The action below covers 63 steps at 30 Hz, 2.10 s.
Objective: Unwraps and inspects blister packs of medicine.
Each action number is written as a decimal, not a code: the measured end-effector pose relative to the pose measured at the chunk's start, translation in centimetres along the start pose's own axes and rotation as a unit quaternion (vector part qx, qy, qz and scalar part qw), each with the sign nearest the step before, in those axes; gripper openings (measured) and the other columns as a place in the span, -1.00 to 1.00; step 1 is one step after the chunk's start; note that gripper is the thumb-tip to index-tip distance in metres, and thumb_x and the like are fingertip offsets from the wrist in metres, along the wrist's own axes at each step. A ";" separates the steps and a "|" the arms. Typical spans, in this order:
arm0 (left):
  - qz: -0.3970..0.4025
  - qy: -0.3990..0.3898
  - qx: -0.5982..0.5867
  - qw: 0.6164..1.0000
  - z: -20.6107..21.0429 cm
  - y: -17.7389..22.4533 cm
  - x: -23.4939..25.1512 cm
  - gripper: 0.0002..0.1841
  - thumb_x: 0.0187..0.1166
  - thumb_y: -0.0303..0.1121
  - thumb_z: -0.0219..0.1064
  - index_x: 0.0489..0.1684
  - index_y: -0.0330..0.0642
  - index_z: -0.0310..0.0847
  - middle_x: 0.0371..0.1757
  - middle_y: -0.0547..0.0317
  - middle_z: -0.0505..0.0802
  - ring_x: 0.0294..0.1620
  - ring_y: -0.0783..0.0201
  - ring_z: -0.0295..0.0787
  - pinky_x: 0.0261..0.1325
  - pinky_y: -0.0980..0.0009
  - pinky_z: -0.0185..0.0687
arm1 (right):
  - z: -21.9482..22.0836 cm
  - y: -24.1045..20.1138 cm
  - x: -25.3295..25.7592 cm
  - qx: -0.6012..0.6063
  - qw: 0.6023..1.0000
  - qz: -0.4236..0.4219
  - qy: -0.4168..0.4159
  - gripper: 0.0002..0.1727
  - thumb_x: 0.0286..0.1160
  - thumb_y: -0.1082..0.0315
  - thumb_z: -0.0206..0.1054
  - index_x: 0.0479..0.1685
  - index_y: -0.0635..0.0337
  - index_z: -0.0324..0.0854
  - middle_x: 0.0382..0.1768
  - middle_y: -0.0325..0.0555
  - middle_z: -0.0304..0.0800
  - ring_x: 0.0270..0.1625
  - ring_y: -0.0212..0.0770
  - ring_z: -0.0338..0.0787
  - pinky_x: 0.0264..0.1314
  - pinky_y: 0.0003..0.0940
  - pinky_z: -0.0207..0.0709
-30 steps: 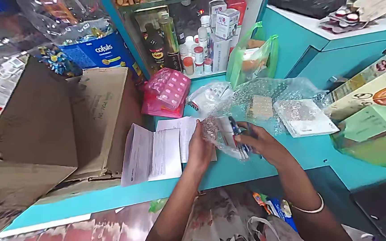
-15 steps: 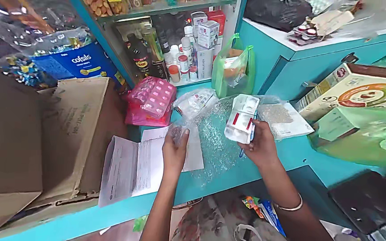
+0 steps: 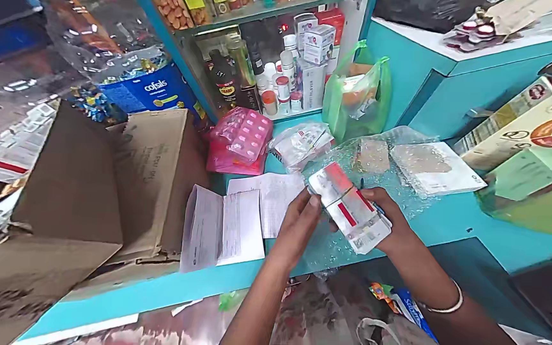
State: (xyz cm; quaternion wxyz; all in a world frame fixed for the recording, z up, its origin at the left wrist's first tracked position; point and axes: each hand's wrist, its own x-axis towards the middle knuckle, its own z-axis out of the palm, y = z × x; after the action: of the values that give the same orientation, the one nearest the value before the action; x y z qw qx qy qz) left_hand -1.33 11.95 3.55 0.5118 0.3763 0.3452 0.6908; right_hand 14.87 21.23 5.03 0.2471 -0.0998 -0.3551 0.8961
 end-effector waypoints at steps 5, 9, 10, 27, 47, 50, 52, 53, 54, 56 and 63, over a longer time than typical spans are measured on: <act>-0.014 -0.096 -0.248 0.964 -0.7 -2.4 0.4 -0.16 0.31 0.40 0.38 0.50 0.00 0.56 0.48 0.10 0.75 0.44 0.22 0.71 0.36 0.28 0.69 | 0.5 1.4 -0.2 0.007 0.998 0.057 -0.013 -0.63 0.34 -0.06 0.50 -0.06 -0.02 0.88 -0.13 -0.17 0.94 -0.05 -0.33 0.92 0.02 -0.35 0.82; 0.030 -0.145 -0.262 0.954 -1.6 -3.7 0.2 -0.32 0.42 0.20 0.44 0.48 0.04 0.61 0.53 0.09 0.71 0.48 0.21 0.68 0.40 0.27 0.66 | 0.5 1.7 -0.6 0.018 0.996 0.083 0.009 -0.62 0.32 -0.08 0.52 -0.08 -0.03 0.87 -0.14 -0.14 0.94 -0.11 -0.31 0.94 -0.09 -0.35 0.84; 0.035 -0.152 -0.256 0.954 -1.8 -3.8 0.1 -0.32 0.42 0.18 0.45 0.49 0.03 0.60 0.55 0.09 0.69 0.50 0.21 0.66 0.44 0.26 0.64 | 0.2 1.6 -0.7 -0.005 0.996 0.091 0.004 -0.61 0.35 -0.11 0.50 -0.06 -0.05 0.87 -0.14 -0.16 0.94 -0.13 -0.33 0.93 -0.13 -0.38 0.84; -0.103 0.104 -0.165 0.975 -1.8 -1.2 -1.3 -0.71 0.61 -0.17 0.40 0.07 -0.18 0.65 -0.17 0.11 0.90 -0.30 0.37 0.88 -0.19 0.43 0.84 | 2.7 -2.0 0.8 -0.704 0.701 -0.080 0.086 -0.40 0.24 -0.15 0.58 0.26 -0.05 0.80 -0.27 -0.42 0.81 -0.55 -0.70 0.33 -0.50 -0.71 0.27; -0.116 0.126 -0.024 0.985 -2.2 0.3 -0.1 -0.82 0.65 -0.31 0.33 -0.24 -0.22 0.77 -0.40 0.21 0.89 -0.42 0.43 0.85 -0.20 0.47 0.84 | 1.6 -4.0 2.2 -0.536 0.836 0.007 0.117 -0.78 0.57 0.34 0.38 0.08 0.06 0.85 -0.40 -0.43 0.92 -0.49 -0.67 0.73 -0.55 -0.75 0.48; -0.125 0.126 -0.015 0.984 -2.2 0.4 0.2 -0.81 0.67 -0.32 0.31 -0.22 -0.24 0.75 -0.39 0.19 0.90 -0.40 0.40 0.87 -0.18 0.43 0.85 | 1.4 -3.9 2.4 -0.529 0.841 0.010 0.116 -0.77 0.57 0.35 0.37 0.10 0.08 0.84 -0.38 -0.41 0.92 -0.47 -0.66 0.75 -0.53 -0.75 0.51; -0.130 0.129 -0.019 0.983 -2.3 0.5 0.3 -0.81 0.68 -0.32 0.31 -0.21 -0.25 0.76 -0.38 0.17 0.90 -0.40 0.40 0.87 -0.18 0.43 0.86 | 1.4 -3.8 2.5 -0.521 0.846 0.011 0.114 -0.78 0.57 0.35 0.38 0.08 0.08 0.85 -0.39 -0.40 0.92 -0.48 -0.65 0.74 -0.55 -0.75 0.48; -0.133 0.134 -0.018 0.982 -2.3 0.5 0.3 -0.81 0.68 -0.32 0.32 -0.23 -0.25 0.76 -0.40 0.18 0.90 -0.42 0.41 0.87 -0.21 0.45 0.85 | 1.3 -3.7 2.5 -0.515 0.850 0.012 0.110 -0.78 0.56 0.36 0.37 0.08 0.09 0.85 -0.39 -0.39 0.92 -0.49 -0.65 0.74 -0.55 -0.75 0.49; -0.135 0.139 -0.011 0.981 -2.3 0.6 0.3 -0.81 0.67 -0.31 0.33 -0.25 -0.24 0.76 -0.42 0.19 0.89 -0.45 0.43 0.85 -0.24 0.47 0.84 | 1.2 -3.7 2.5 -0.512 0.852 0.013 0.106 -0.77 0.55 0.35 0.37 0.08 0.09 0.85 -0.39 -0.39 0.92 -0.49 -0.65 0.73 -0.55 -0.75 0.49; -0.135 0.146 0.006 0.980 -2.3 0.6 0.4 -0.83 0.65 -0.32 0.36 -0.26 -0.24 0.75 -0.44 0.21 0.89 -0.45 0.44 0.84 -0.27 0.49 0.82 | 1.0 -3.5 2.6 -0.517 0.850 0.017 0.098 -0.73 0.54 0.33 0.39 0.15 0.11 0.81 -0.36 -0.40 0.93 -0.48 -0.66 0.72 -0.54 -0.76 0.47; -0.119 0.137 0.064 0.981 -3.0 0.5 0.6 -0.83 0.59 -0.32 0.43 -0.15 -0.26 0.79 -0.42 0.23 0.89 -0.48 0.48 0.79 -0.34 0.54 0.76 | 1.5 -2.8 2.2 -0.570 0.819 0.029 0.058 -0.30 0.20 0.08 0.66 0.41 0.13 0.68 0.07 -0.37 0.94 -0.22 -0.65 0.82 -0.35 -0.74 0.59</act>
State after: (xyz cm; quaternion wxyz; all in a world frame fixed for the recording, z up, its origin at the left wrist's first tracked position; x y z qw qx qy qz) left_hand -4.27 12.16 2.62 0.5128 0.2670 0.4979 0.6464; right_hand 13.50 23.22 8.09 0.1402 -0.2844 -0.7845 0.5330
